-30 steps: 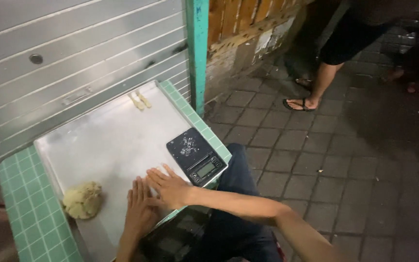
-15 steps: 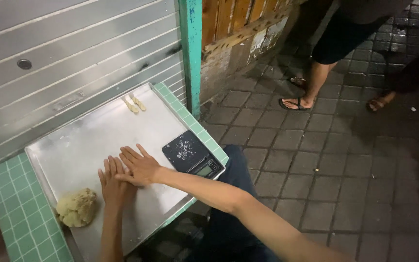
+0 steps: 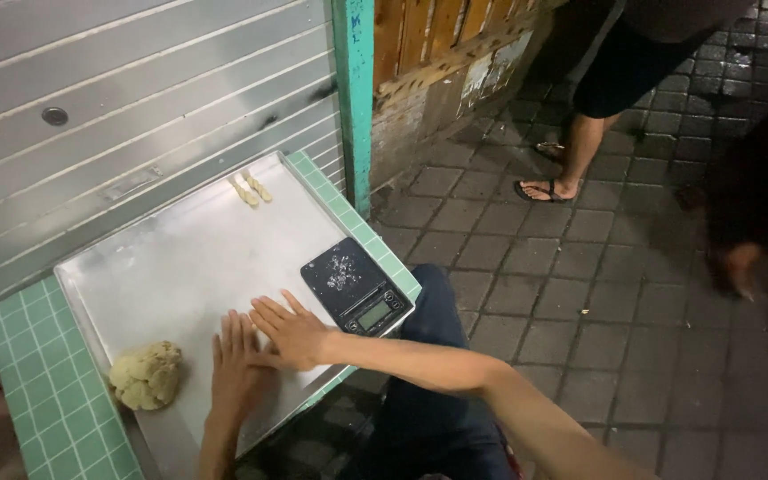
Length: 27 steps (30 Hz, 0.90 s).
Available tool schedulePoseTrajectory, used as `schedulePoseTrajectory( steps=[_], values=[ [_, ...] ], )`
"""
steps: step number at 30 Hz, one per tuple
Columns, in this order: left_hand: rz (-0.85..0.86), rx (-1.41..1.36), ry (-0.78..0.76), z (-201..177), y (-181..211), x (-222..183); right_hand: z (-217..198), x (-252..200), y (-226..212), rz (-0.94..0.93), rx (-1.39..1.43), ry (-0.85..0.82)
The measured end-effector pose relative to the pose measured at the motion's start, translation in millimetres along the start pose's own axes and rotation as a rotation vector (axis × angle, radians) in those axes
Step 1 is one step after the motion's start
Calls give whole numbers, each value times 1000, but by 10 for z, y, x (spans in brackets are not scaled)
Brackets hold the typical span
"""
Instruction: The person is taking small pieces of dough from a larger mass and rolling them into thin strips on a metal tray.
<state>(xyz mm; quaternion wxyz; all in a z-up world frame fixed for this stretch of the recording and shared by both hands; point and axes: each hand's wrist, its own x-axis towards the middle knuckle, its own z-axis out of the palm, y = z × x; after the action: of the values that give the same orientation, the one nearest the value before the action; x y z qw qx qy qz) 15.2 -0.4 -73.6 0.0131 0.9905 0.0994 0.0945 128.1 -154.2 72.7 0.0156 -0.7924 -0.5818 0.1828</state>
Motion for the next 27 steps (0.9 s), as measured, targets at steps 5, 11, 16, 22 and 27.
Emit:
schedulePoseTrajectory(
  steps=[5,11,16,22,27],
  values=[
    [-56,-152,-324,-423,332,-231,56,-305,-41,-19,-31,-48],
    [-27,-288,-279,-283,357,-494,105,-588,-20,-128,146,164],
    [62,-271,110,-386,440,-423,407,-498,60,-228,168,392],
    [-80,-422,-167,-548,542,-107,40,-310,-40,-89,164,30],
    [13,192,12,-4,41,154,136,136,103,-74,35,183]
  ],
)
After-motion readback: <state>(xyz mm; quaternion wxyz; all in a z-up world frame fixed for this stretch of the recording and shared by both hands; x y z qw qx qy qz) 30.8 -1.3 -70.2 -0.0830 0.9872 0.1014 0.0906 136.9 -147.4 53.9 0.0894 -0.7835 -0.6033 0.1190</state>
